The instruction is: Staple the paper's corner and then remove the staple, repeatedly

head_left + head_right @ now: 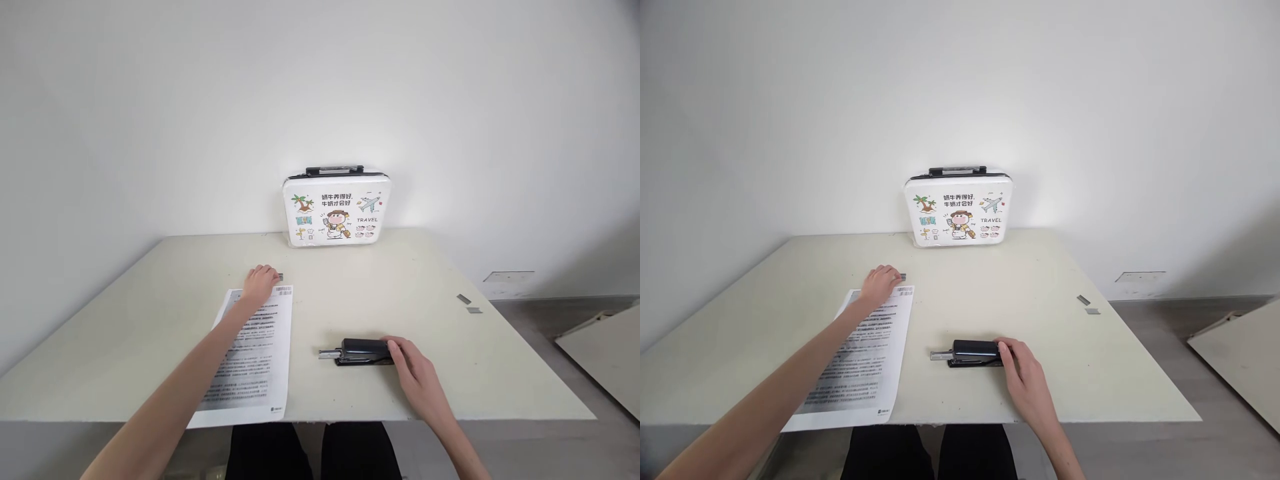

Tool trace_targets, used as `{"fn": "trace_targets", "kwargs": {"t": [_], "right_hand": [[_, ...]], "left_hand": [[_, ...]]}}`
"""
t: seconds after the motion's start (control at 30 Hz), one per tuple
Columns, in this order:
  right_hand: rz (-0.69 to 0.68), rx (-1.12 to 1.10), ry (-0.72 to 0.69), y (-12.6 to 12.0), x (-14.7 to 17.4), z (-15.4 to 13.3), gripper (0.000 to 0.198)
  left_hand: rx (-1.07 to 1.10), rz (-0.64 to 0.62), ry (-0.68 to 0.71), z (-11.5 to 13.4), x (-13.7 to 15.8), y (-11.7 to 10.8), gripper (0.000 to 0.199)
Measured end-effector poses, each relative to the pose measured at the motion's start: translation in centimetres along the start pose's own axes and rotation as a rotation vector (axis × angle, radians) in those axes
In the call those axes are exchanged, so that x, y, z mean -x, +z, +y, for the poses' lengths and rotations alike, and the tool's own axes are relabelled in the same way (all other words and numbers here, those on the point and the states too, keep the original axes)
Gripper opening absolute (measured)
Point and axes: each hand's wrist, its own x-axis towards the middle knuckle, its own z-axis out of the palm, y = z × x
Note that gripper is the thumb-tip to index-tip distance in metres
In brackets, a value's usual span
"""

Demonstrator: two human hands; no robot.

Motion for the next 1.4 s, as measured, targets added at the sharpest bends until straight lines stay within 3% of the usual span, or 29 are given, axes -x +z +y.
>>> {"fn": "trace_targets", "kwargs": {"t": [0.17,0.5,0.87,0.97,1.1,1.23,1.4], "right_hand": [[-0.005,-0.009,0.001,0.0,0.1,0.0,0.048],[-0.010,-0.019,-0.024,0.0,0.3,0.1,0.050],[0.002,-0.001,-0.070,-0.2,0.4,0.6,0.056],[0.009,0.006,-0.084,-0.3,0.4,0.5,0.057],[0.007,0.006,-0.101,-0.3,0.3,0.5,0.059],[0.014,0.012,-0.111,-0.3,0.1,0.7,0.058],[0.019,0.014,-0.134,-0.3,0.0,0.8,0.058]], "left_hand": [[0.157,0.019,-0.022,0.0,1.3,-1.5,0.022],[0.551,-0.101,-0.107,1.1,5.5,-3.5,0.041],[0.727,-0.244,-0.032,8.7,12.4,-4.0,0.042],[0.693,-0.266,0.075,10.6,14.3,-3.5,0.039],[0.509,-0.188,0.206,12.3,15.9,-2.7,0.031],[0.496,-0.154,0.221,13.5,16.4,-2.1,0.030],[0.470,-0.201,0.236,14.1,16.4,-1.3,0.029]]}}
